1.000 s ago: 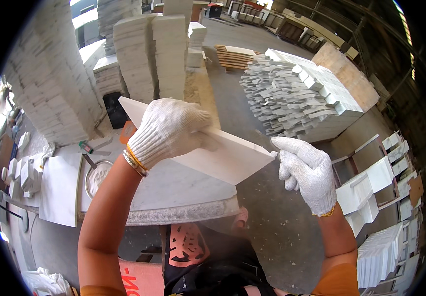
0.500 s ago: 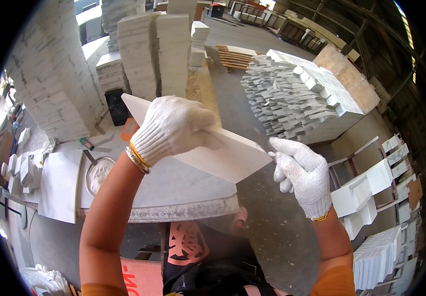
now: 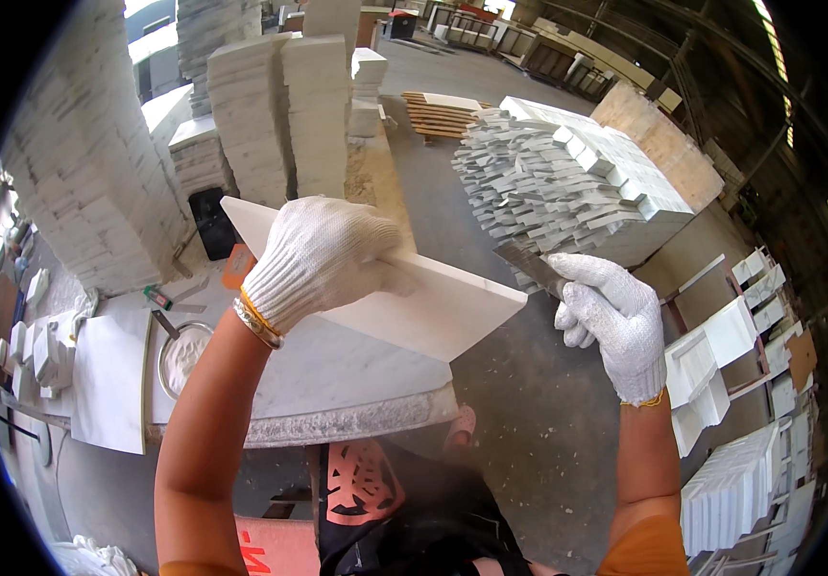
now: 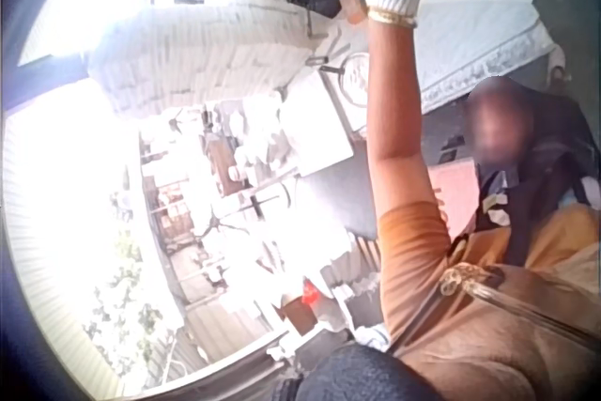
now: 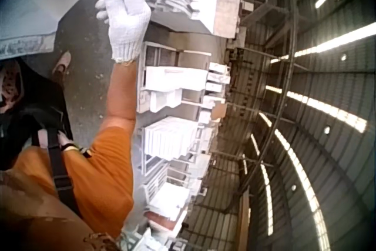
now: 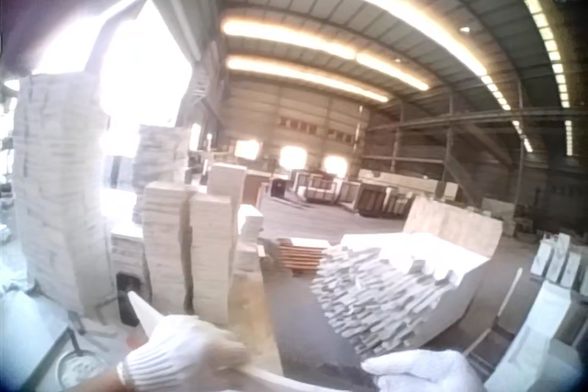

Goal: The person smooths the edges of a white styrofoam board using a metal scraper and a green sanding block. They repeatedly scrape the edges and sand the surface to remove imperfections.

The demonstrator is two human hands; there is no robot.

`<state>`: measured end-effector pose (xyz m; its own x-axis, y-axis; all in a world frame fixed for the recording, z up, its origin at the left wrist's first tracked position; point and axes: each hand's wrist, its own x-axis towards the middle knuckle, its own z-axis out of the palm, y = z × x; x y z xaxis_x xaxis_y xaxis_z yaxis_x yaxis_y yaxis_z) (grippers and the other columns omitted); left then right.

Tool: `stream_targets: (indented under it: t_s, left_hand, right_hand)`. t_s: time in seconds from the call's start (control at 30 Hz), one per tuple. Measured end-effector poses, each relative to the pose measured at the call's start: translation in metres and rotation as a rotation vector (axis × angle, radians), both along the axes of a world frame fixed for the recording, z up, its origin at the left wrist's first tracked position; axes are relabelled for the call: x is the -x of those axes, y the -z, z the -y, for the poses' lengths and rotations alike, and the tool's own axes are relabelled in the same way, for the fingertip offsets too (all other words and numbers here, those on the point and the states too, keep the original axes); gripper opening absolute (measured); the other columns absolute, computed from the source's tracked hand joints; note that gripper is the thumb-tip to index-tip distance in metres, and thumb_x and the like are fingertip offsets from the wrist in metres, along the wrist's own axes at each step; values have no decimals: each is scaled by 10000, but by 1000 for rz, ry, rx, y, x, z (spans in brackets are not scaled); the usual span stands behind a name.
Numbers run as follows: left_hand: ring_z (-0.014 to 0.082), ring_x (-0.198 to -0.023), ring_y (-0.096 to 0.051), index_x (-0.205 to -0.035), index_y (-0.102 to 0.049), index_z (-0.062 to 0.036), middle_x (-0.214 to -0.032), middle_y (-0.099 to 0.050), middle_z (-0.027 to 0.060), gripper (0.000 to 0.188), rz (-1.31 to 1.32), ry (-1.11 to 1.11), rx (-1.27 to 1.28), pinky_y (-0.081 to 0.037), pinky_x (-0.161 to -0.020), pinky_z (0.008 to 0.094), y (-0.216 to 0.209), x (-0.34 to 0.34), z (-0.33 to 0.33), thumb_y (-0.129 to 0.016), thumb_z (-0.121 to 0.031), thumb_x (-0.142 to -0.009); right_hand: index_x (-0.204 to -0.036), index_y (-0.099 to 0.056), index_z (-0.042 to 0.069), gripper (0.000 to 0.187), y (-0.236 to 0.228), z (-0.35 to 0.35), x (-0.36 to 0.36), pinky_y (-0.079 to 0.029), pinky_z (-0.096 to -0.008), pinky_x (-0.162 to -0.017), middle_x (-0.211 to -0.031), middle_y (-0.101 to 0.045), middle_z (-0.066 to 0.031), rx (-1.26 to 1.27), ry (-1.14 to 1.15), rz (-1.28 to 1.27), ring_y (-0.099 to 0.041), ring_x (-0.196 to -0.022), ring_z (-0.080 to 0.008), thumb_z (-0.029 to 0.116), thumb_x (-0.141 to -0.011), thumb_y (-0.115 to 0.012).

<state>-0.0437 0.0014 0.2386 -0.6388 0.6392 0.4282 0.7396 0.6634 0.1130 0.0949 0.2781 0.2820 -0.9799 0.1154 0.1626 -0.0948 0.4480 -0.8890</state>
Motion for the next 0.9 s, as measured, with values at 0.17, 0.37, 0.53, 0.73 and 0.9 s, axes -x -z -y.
stream_targets:
  t_s: [0.17,0.37,0.53,0.73,0.9]
  left_hand:
    - [283,-737,-654,-774,-720,-134,-737,-651,40,322,-44,26,-29,-497,-670,424,1,-2,-2,-831,-416,-661]
    - [279,-734,-651,-783,-726,-131,-736,-651,34,306,-47,33,-8,-496,-665,415,1,-1,2,-837,-385,-652]
    - [280,-732,-648,-781,-724,-131,-735,-649,34,302,-62,75,-39,-491,-657,412,3,1,1,-835,-382,-655]
    - [278,-736,-649,-774,-716,-135,-726,-637,26,298,-58,57,-23,-488,-661,417,1,2,0,-836,-382,-660]
    - [277,-736,-645,-780,-714,-140,-737,-637,23,307,-81,57,-39,-485,-659,422,7,7,-1,-836,-396,-661]
  right_hand:
    - [-1193,-740,60,244,-4,-17,33,-515,-225,-620,-898,-707,-15,-93,-277,0,-625,-732,-66,78,-968,-646]
    - [-1187,-761,115,259,-7,-12,63,-526,-239,-628,-930,-724,6,-186,-450,106,-641,-767,-62,83,-953,-656]
    - [-1179,-764,109,272,-9,-19,57,-527,-233,-639,-965,-743,-6,-184,-479,133,-643,-762,-60,53,-938,-651]
    - [-1156,-768,92,228,-4,-24,47,-519,-224,-624,-914,-734,-3,-179,-420,71,-620,-696,-55,68,-954,-663]
    - [-1174,-753,79,235,0,-15,41,-506,-220,-607,-898,-710,5,-154,-330,37,-600,-690,-54,67,-965,-646]
